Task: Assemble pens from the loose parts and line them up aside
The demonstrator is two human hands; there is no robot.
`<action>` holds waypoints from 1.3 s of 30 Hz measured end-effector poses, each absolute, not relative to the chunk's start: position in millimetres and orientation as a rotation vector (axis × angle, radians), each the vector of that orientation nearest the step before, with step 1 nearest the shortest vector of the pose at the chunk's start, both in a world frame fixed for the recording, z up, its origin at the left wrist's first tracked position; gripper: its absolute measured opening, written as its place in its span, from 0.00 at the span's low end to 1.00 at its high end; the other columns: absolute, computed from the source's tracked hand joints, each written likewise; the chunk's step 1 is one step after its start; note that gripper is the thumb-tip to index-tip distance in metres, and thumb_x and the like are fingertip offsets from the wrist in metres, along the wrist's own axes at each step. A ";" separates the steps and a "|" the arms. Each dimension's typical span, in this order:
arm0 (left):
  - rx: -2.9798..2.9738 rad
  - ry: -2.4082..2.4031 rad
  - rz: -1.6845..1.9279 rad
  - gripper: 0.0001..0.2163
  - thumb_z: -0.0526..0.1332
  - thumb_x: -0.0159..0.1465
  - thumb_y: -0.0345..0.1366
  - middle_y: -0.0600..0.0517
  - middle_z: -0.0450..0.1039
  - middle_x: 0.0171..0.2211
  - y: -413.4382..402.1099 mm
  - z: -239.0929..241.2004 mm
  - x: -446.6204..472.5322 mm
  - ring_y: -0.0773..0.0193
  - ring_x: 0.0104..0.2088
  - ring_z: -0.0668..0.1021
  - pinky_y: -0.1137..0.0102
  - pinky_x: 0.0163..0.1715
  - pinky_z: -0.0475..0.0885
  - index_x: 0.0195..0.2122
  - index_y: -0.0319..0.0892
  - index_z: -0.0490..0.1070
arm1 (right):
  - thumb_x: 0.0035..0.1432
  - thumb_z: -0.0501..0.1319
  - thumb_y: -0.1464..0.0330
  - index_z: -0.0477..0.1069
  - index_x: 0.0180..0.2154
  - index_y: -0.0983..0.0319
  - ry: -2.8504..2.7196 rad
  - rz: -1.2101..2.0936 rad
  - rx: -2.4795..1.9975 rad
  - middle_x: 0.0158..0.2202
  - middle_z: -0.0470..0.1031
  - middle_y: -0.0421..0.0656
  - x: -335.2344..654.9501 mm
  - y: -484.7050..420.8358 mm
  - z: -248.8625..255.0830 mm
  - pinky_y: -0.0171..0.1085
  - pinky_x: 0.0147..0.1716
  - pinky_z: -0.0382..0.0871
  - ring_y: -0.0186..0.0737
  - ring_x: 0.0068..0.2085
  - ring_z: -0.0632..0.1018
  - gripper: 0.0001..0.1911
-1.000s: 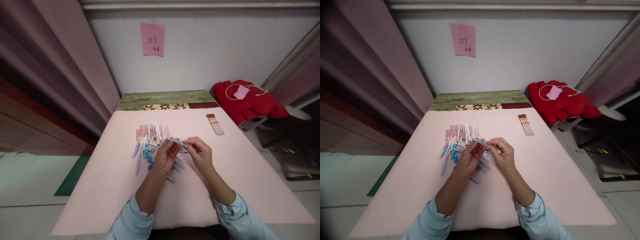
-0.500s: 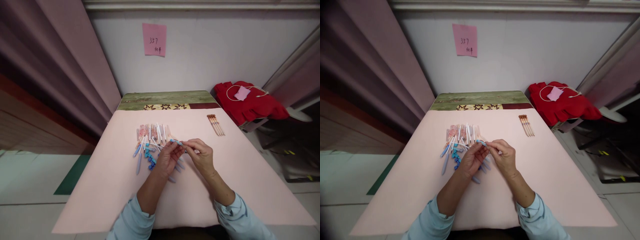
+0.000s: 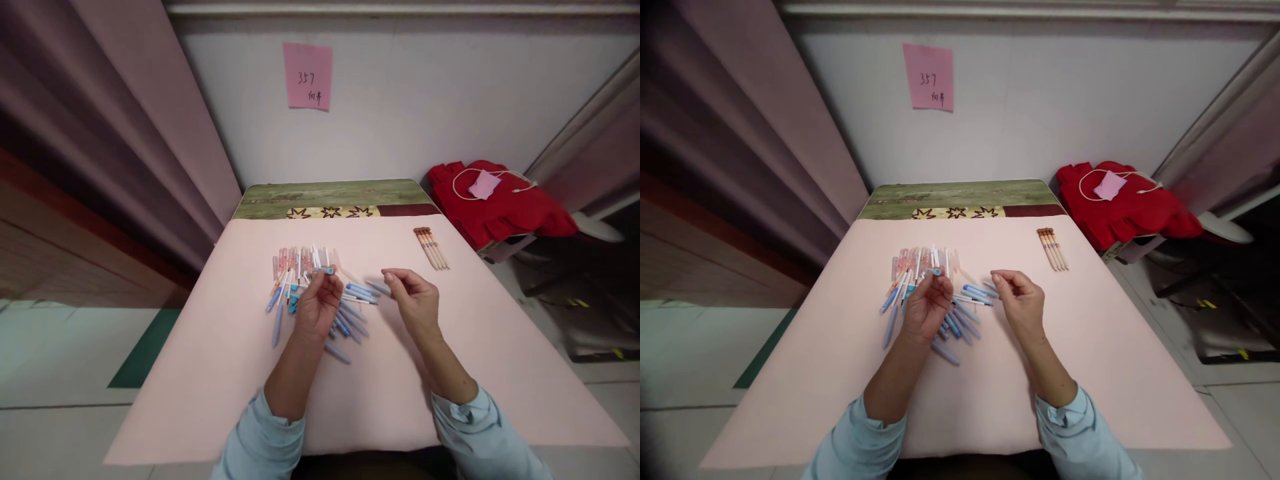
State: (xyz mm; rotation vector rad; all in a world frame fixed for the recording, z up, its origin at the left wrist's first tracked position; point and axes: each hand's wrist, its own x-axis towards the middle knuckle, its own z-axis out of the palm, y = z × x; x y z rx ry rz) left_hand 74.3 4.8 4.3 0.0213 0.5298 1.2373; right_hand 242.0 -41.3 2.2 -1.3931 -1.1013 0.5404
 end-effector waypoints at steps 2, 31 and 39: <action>-0.006 0.533 1.285 0.08 0.56 0.66 0.25 0.49 0.79 0.30 8.3 5.8 70.8 0.71 0.29 0.79 0.75 0.35 0.77 0.32 0.36 0.74 | 0.55 0.64 0.57 0.79 0.36 0.61 -1.168 0.482 -1.479 0.29 0.77 0.42 249.5 -39.4 1.2 0.34 0.25 0.67 0.33 0.24 0.70 0.15; 0.005 0.465 1.509 0.11 0.52 0.69 0.27 0.49 0.79 0.34 29.3 7.6 41.2 0.72 0.31 0.79 0.73 0.40 0.76 0.38 0.36 0.75 | 0.55 0.57 0.58 0.79 0.33 0.54 -1.420 0.349 -2.237 0.32 0.78 0.41 276.7 -36.3 4.0 0.36 0.29 0.59 0.40 0.31 0.74 0.13; -0.009 0.474 1.488 0.14 0.49 0.70 0.27 0.46 0.79 0.32 29.3 7.4 36.8 0.70 0.32 0.80 0.73 0.41 0.76 0.34 0.34 0.73 | 0.48 0.64 0.55 0.78 0.34 0.52 -1.435 0.521 -2.247 0.32 0.79 0.37 291.7 -38.1 4.5 0.36 0.30 0.61 0.40 0.34 0.76 0.12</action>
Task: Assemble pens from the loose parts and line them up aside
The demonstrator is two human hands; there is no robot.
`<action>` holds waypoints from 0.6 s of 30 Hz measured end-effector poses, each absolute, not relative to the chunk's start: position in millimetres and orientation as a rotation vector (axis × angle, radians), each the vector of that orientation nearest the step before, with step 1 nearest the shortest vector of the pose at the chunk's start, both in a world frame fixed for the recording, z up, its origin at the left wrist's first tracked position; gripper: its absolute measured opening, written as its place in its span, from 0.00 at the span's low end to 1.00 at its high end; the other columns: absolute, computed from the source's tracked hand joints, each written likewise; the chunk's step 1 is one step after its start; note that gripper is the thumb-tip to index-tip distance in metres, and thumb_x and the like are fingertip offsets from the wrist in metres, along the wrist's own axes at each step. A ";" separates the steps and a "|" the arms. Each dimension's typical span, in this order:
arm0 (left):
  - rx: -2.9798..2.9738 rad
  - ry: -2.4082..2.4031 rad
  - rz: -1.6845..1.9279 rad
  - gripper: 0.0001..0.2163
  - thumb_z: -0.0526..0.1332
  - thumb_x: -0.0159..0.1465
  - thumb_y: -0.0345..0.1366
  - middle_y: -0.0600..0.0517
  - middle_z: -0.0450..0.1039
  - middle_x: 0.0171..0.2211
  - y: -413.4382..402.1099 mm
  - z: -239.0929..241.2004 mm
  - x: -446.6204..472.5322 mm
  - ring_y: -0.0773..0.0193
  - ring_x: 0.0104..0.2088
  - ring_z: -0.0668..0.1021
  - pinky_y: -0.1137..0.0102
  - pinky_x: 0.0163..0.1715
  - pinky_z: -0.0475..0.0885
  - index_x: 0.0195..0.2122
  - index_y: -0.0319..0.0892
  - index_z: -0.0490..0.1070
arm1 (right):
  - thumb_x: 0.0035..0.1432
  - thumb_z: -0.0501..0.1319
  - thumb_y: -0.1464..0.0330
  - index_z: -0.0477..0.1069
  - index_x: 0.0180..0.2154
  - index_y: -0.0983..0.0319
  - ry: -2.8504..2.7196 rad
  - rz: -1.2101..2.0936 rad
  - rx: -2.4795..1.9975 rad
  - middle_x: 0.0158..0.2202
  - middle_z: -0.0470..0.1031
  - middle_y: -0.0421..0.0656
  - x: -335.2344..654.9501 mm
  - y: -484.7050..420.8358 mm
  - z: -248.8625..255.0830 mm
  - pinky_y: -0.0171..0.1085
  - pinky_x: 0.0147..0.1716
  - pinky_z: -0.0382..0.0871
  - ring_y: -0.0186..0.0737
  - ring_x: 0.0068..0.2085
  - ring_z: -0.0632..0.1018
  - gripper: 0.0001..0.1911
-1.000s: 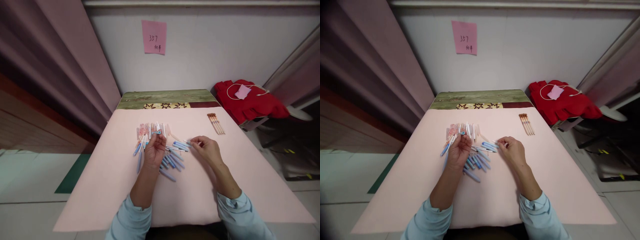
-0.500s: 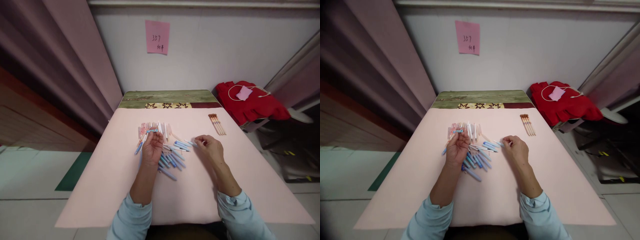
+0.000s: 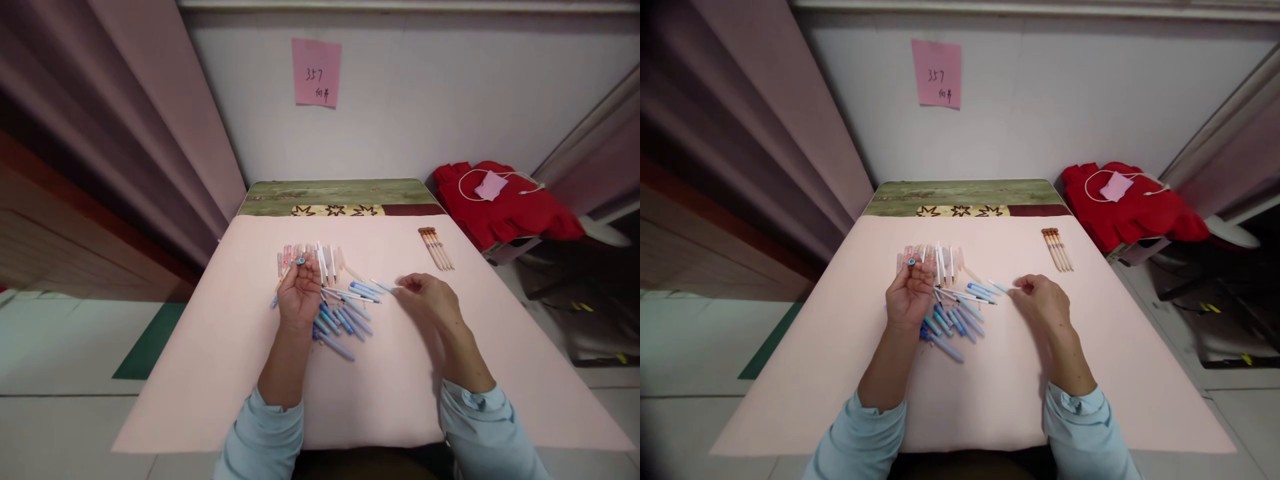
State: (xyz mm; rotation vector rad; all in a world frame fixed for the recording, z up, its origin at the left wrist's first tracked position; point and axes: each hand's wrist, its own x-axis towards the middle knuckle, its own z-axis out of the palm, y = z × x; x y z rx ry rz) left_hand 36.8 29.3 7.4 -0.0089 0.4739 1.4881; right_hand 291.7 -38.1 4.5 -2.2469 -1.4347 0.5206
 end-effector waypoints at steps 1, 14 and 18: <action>-0.015 0.470 1.480 0.14 0.48 0.70 0.27 0.46 0.79 0.33 29.0 7.9 36.2 0.70 0.32 0.80 0.73 0.40 0.76 0.34 0.33 0.73 | 0.47 0.64 0.56 0.78 0.35 0.52 -1.457 0.518 -2.251 0.32 0.79 0.37 291.7 -38.0 2.9 0.36 0.30 0.61 0.41 0.35 0.76 0.12; -0.068 0.498 1.395 0.12 0.49 0.70 0.27 0.46 0.80 0.33 21.2 11.3 51.3 0.73 0.28 0.80 0.76 0.35 0.78 0.41 0.34 0.72 | 0.51 0.62 0.58 0.76 0.27 0.56 -1.509 0.420 -2.184 0.24 0.76 0.38 284.2 -37.7 -0.3 0.35 0.23 0.57 0.38 0.25 0.73 0.09; -0.017 0.512 1.358 0.11 0.51 0.69 0.27 0.46 0.80 0.34 16.6 5.0 57.4 0.72 0.28 0.80 0.77 0.34 0.78 0.40 0.34 0.73 | 0.52 0.63 0.57 0.76 0.31 0.58 -1.326 0.400 -1.890 0.27 0.77 0.40 272.0 -38.3 3.0 0.34 0.27 0.63 0.39 0.28 0.75 0.12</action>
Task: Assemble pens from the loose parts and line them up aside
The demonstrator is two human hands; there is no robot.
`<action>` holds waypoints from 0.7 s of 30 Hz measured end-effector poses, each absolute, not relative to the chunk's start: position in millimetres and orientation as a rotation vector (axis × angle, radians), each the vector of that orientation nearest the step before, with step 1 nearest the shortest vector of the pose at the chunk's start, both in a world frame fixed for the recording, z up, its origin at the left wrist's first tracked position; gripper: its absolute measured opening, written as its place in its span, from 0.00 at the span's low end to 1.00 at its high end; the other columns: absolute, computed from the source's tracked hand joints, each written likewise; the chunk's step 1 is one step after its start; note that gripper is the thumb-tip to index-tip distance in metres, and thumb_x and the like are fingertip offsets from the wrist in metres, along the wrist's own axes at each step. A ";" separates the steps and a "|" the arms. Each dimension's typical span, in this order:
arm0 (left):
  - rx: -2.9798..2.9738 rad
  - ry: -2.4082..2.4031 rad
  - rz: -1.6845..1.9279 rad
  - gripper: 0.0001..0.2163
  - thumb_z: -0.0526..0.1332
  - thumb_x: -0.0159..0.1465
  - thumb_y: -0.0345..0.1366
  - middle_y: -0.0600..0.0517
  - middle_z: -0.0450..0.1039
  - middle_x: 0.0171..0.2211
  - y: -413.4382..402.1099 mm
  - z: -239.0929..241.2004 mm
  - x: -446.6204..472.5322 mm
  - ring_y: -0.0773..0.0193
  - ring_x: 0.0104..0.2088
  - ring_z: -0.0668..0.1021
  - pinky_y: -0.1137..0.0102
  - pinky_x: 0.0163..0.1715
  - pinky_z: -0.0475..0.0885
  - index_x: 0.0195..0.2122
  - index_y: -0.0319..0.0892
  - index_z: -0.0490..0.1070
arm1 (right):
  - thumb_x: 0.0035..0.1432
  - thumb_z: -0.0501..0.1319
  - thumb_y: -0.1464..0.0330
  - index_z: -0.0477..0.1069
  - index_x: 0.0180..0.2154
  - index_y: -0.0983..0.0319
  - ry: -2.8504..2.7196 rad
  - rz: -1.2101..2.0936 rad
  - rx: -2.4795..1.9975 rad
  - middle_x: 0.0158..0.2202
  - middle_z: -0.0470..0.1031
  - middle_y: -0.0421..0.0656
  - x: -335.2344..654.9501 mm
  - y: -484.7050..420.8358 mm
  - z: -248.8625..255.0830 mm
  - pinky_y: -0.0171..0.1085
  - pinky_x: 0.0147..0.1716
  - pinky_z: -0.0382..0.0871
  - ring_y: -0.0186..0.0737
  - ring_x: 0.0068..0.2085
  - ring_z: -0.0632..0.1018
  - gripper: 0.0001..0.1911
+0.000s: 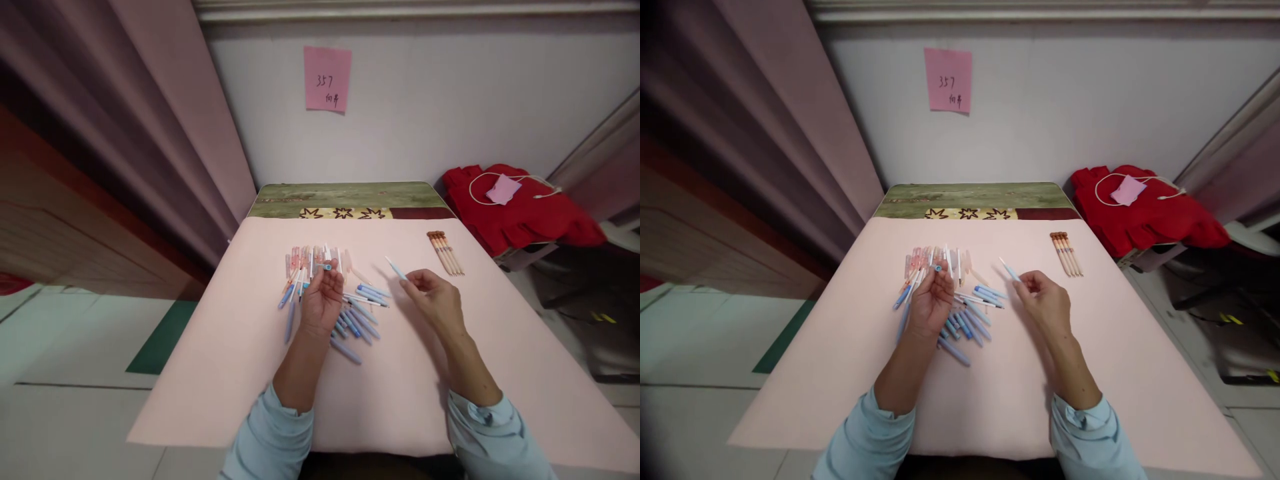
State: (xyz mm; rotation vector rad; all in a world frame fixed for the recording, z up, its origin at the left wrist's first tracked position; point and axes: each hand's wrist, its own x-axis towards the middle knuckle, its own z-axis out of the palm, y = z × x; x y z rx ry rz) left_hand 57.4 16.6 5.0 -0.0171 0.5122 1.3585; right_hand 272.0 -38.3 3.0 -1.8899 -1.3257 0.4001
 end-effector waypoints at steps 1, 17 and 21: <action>0.002 0.515 1.341 0.10 0.52 0.69 0.28 0.46 0.80 0.33 15.2 3.6 59.0 0.72 0.28 0.80 0.77 0.34 0.78 0.39 0.34 0.74 | 0.53 0.63 0.56 0.76 0.32 0.59 -1.301 0.412 -1.776 0.28 0.77 0.40 266.5 -39.1 4.0 0.34 0.28 0.64 0.39 0.30 0.76 0.13; 0.279 0.554 1.296 0.04 0.64 0.61 0.32 0.47 0.80 0.36 1.6 -10.3 82.6 0.64 0.38 0.81 0.67 0.44 0.76 0.36 0.38 0.74 | 0.58 0.63 0.67 0.77 0.36 0.58 -1.562 0.268 -1.356 0.33 0.78 0.41 237.7 -46.6 4.0 0.37 0.35 0.69 0.37 0.32 0.76 0.05; 0.403 0.602 1.322 0.06 0.66 0.59 0.33 0.47 0.80 0.36 -0.4 -10.0 84.8 0.65 0.35 0.81 0.68 0.41 0.76 0.36 0.38 0.74 | 0.58 0.63 0.65 0.77 0.37 0.57 -1.580 0.217 -1.394 0.32 0.78 0.41 235.4 -46.1 3.6 0.38 0.35 0.70 0.38 0.32 0.76 0.05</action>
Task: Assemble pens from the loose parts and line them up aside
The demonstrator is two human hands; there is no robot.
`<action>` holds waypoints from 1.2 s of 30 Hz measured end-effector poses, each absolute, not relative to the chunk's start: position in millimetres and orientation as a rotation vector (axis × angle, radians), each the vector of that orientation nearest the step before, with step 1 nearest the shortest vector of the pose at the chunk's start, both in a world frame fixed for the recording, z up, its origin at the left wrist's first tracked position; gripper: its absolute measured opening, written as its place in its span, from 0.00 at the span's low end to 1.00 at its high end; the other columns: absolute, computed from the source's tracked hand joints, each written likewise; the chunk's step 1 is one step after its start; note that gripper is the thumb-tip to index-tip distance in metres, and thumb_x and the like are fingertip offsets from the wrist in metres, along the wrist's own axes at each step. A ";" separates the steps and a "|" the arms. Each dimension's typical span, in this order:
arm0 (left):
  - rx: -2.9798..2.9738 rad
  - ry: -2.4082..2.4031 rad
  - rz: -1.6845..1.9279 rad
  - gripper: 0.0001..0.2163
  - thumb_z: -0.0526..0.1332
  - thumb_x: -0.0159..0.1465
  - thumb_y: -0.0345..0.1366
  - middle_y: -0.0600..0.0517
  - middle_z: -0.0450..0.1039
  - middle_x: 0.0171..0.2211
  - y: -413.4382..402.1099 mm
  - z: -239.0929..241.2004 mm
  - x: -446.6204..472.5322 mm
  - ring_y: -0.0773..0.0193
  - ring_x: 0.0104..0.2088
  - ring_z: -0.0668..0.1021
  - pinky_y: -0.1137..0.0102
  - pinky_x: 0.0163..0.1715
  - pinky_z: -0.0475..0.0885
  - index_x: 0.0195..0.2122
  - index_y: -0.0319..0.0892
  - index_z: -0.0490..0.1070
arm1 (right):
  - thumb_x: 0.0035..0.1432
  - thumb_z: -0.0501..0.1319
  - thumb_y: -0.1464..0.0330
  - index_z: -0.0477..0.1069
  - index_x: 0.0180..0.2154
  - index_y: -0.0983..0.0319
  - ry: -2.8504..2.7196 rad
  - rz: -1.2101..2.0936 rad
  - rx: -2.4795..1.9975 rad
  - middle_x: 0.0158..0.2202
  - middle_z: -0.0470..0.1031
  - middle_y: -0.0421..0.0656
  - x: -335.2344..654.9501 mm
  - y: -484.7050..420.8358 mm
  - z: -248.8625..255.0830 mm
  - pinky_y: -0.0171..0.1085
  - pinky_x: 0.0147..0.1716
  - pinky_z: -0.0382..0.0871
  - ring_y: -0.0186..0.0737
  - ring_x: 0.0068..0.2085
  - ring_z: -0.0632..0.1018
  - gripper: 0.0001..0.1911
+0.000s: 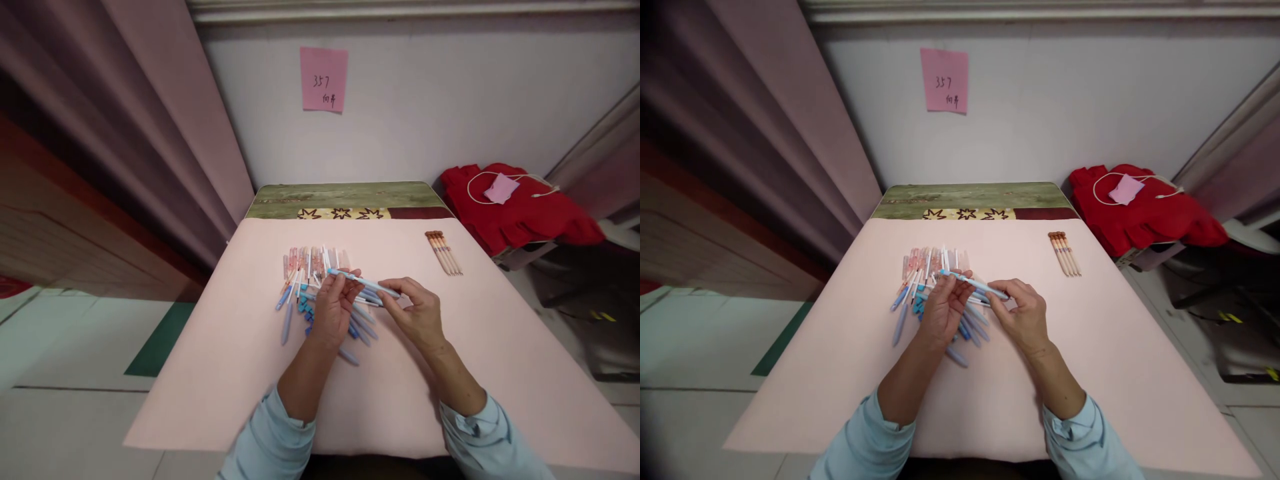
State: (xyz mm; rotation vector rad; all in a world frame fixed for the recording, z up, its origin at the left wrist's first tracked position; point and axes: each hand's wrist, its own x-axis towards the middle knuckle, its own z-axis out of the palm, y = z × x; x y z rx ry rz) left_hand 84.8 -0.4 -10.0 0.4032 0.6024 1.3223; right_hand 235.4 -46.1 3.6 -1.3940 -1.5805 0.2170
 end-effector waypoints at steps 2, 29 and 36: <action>0.462 0.645 1.330 0.08 0.67 0.58 0.35 0.47 0.80 0.35 -1.4 -10.3 86.4 0.65 0.34 0.81 0.69 0.40 0.76 0.36 0.37 0.73 | 0.58 0.63 0.64 0.77 0.37 0.57 -1.584 0.209 -1.410 0.33 0.78 0.41 234.3 -46.0 2.9 0.39 0.36 0.70 0.39 0.33 0.76 0.06; 0.434 0.666 1.267 0.11 0.72 0.51 0.34 0.49 0.79 0.32 -2.3 -8.1 85.6 0.67 0.31 0.80 0.72 0.35 0.77 0.34 0.36 0.76 | 0.57 0.63 0.61 0.74 0.33 0.58 -1.469 0.214 -1.421 0.31 0.77 0.41 222.8 -49.4 -1.7 0.38 0.36 0.70 0.40 0.33 0.76 0.07; 0.463 0.710 1.234 0.13 0.72 0.51 0.36 0.48 0.80 0.36 -4.0 -6.0 83.7 0.66 0.33 0.80 0.77 0.23 0.75 0.35 0.37 0.76 | 0.58 0.62 0.60 0.76 0.31 0.58 -1.446 0.271 -1.508 0.28 0.78 0.40 218.9 -51.0 -1.1 0.35 0.31 0.68 0.36 0.29 0.75 0.10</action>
